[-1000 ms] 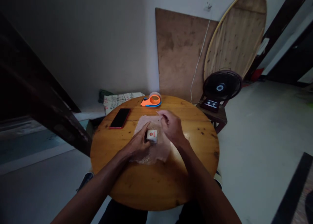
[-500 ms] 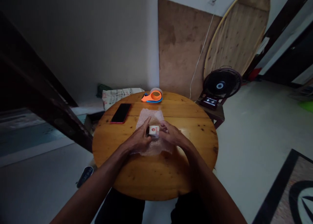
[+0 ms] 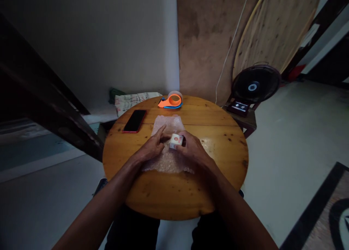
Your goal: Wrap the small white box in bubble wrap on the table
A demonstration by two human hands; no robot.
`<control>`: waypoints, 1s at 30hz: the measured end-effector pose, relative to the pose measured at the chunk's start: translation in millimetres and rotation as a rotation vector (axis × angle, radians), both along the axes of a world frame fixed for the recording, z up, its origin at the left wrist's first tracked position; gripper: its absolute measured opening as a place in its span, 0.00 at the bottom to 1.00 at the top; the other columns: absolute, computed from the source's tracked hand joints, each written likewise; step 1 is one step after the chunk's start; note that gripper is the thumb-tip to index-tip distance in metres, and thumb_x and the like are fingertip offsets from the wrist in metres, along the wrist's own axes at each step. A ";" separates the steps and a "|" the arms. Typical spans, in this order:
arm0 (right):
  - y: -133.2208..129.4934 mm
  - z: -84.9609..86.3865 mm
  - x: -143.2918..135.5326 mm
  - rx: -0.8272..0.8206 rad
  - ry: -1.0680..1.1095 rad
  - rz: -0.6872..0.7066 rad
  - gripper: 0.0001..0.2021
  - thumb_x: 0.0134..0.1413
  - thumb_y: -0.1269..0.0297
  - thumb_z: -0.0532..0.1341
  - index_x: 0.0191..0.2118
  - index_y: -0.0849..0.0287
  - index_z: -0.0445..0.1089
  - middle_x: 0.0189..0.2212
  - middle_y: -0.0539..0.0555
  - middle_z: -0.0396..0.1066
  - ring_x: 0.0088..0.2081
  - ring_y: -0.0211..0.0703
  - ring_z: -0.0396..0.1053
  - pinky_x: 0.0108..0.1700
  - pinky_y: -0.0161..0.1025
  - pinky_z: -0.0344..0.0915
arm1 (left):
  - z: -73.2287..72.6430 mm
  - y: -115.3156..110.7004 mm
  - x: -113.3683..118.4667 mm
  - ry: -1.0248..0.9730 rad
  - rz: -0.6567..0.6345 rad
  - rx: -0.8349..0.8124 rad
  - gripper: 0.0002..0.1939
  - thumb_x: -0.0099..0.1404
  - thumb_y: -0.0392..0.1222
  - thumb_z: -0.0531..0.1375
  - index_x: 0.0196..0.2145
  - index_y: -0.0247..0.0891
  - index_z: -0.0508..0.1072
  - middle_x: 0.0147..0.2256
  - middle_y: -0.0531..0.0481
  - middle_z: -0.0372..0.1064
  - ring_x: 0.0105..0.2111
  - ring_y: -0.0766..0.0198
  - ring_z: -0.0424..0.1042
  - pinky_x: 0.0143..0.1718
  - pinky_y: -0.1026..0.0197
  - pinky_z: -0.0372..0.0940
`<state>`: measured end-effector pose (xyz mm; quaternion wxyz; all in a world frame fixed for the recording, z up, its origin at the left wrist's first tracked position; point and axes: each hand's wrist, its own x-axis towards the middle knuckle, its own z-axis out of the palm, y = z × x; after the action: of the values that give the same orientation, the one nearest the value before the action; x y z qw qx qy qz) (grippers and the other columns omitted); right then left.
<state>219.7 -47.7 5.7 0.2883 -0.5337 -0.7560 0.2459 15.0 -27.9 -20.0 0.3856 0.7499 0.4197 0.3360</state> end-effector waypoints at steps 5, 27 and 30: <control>-0.1 -5.5 6.7 0.095 -0.080 0.075 0.29 0.48 0.63 0.62 0.58 0.54 0.61 0.52 0.57 0.68 0.50 0.51 0.66 0.50 0.46 0.62 | -3.8 3.1 -2.2 0.045 0.056 0.077 0.45 0.53 0.24 0.51 0.67 0.39 0.43 0.53 0.43 0.69 0.54 0.60 0.67 0.58 0.52 0.61; -1.7 -3.8 3.4 -0.007 0.064 0.103 0.25 0.45 0.65 0.64 0.53 0.54 0.67 0.46 0.55 0.73 0.46 0.51 0.69 0.48 0.46 0.65 | 5.3 4.8 -9.4 0.311 0.037 0.190 0.45 0.51 0.30 0.56 0.67 0.35 0.47 0.56 0.41 0.66 0.57 0.52 0.62 0.60 0.49 0.56; -3.2 0.4 4.2 -0.009 0.018 0.120 0.26 0.46 0.65 0.64 0.54 0.53 0.66 0.47 0.55 0.72 0.47 0.52 0.68 0.49 0.47 0.64 | 4.9 5.5 -11.0 0.304 0.031 0.184 0.46 0.51 0.29 0.55 0.67 0.36 0.46 0.56 0.43 0.66 0.58 0.53 0.62 0.60 0.49 0.56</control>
<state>223.8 -50.9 6.1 0.2774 -0.4865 -0.7830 0.2707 4.0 -22.4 -15.1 0.2423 0.8176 0.4523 0.2614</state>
